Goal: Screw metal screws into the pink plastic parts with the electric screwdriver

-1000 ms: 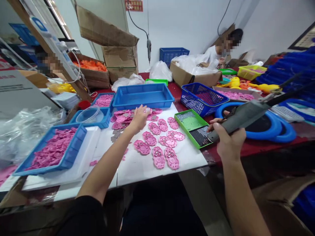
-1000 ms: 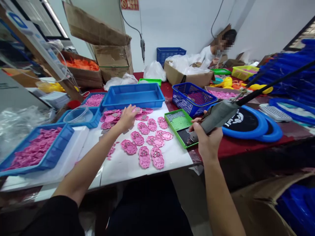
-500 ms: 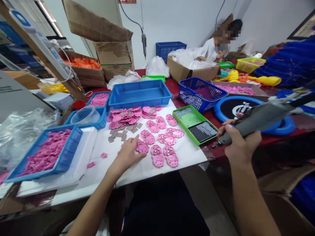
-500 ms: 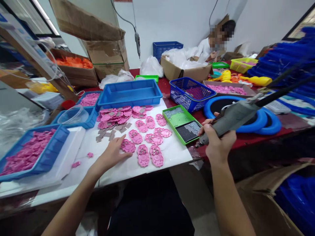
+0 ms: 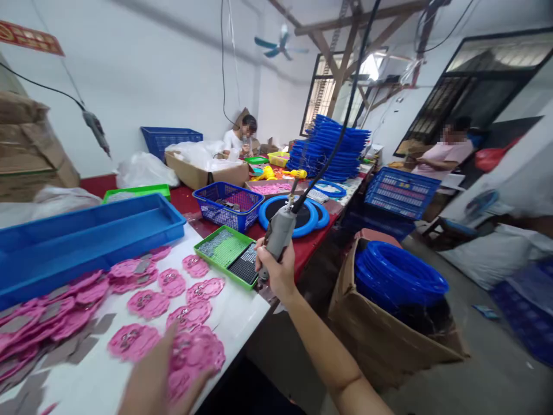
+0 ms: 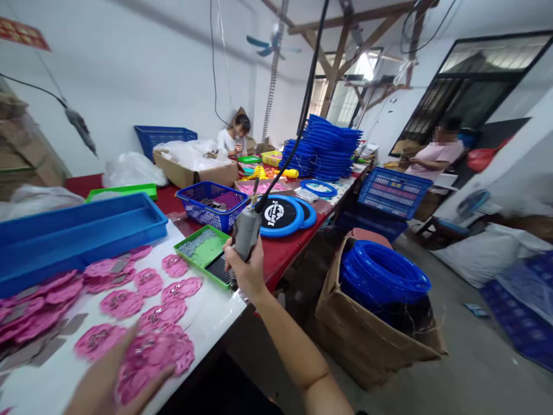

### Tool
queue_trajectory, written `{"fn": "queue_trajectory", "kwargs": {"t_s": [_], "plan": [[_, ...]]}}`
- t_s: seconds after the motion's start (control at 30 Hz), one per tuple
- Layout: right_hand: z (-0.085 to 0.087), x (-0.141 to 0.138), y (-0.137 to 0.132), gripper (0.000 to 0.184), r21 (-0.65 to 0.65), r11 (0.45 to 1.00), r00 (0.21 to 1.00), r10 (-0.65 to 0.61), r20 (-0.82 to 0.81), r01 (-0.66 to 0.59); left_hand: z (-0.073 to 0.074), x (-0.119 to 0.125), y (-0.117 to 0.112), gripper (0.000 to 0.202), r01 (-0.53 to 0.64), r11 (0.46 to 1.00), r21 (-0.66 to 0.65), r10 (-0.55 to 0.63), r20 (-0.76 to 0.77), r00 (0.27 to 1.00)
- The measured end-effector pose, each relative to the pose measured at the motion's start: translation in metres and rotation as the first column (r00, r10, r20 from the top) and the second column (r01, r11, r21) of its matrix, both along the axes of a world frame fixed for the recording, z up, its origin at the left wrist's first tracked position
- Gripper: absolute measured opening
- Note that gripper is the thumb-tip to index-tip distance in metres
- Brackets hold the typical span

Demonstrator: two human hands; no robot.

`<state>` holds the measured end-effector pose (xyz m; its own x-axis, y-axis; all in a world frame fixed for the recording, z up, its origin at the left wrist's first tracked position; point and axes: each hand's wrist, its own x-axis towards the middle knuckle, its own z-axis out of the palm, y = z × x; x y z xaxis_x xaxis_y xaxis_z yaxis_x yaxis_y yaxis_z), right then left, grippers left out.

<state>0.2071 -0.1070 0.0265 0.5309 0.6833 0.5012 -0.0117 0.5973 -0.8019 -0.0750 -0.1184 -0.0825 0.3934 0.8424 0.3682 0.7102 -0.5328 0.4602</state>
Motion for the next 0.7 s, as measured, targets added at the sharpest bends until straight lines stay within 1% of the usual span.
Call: {"fn": "queue_trajectory", "kwargs": {"t_s": [0.03, 0.1, 0.17, 0.23, 0.33, 0.4, 0.43, 0.57, 0.7], "plan": [[0.000, -0.003, 0.000, 0.028, 0.002, 1.000, 1.000, 0.011, -0.007, -0.011, -0.001, 0.025, -0.007, 0.086, 0.074, 0.997, 0.009, -0.074, 0.019, 0.997], [0.002, -0.005, -0.001, 0.028, 0.005, 1.000, 1.000, 0.023, -0.013, -0.023, -0.003, 0.071, -0.017, 0.075, 0.162, 0.987, -0.018, -0.163, -0.012, 0.987], [0.004, -0.003, -0.003, 0.026, 0.009, 1.000, 1.000, 0.014, -0.013, -0.014, -0.002, 0.104, -0.023, 0.068, 0.150, 0.987, -0.052, -0.155, -0.090, 0.984], [0.006, 0.004, -0.005, 0.024, 0.014, 1.000, 1.000, -0.012, -0.015, 0.012, 0.003, 0.124, -0.024, 0.065, 0.089, 0.995, -0.045, -0.096, -0.197, 0.976], [0.005, 0.015, -0.008, 0.023, 0.022, 0.998, 0.998, -0.056, -0.031, 0.056, 0.012, 0.137, -0.022, 0.062, -0.006, 1.000, 0.028, 0.015, -0.343, 0.939], [0.002, 0.022, -0.010, 0.022, 0.024, 0.997, 0.996, -0.077, -0.046, 0.078, 0.018, 0.141, -0.021, 0.062, -0.053, 0.996, 0.075, 0.078, -0.396, 0.915], [0.000, 0.025, -0.010, 0.022, 0.026, 0.996, 0.995, -0.084, -0.053, 0.086, 0.019, 0.143, -0.020, 0.061, -0.061, 0.994, 0.087, 0.092, -0.409, 0.908], [-0.008, 0.032, -0.010, 0.023, 0.035, 0.995, 0.993, -0.093, -0.077, 0.096, 0.021, 0.148, -0.022, 0.058, -0.066, 0.995, 0.077, 0.091, -0.394, 0.914], [-0.010, 0.035, -0.008, 0.024, 0.033, 0.995, 0.993, -0.089, -0.080, 0.092, 0.017, 0.145, -0.024, 0.064, -0.064, 0.996, 0.063, 0.081, -0.335, 0.939]]}}
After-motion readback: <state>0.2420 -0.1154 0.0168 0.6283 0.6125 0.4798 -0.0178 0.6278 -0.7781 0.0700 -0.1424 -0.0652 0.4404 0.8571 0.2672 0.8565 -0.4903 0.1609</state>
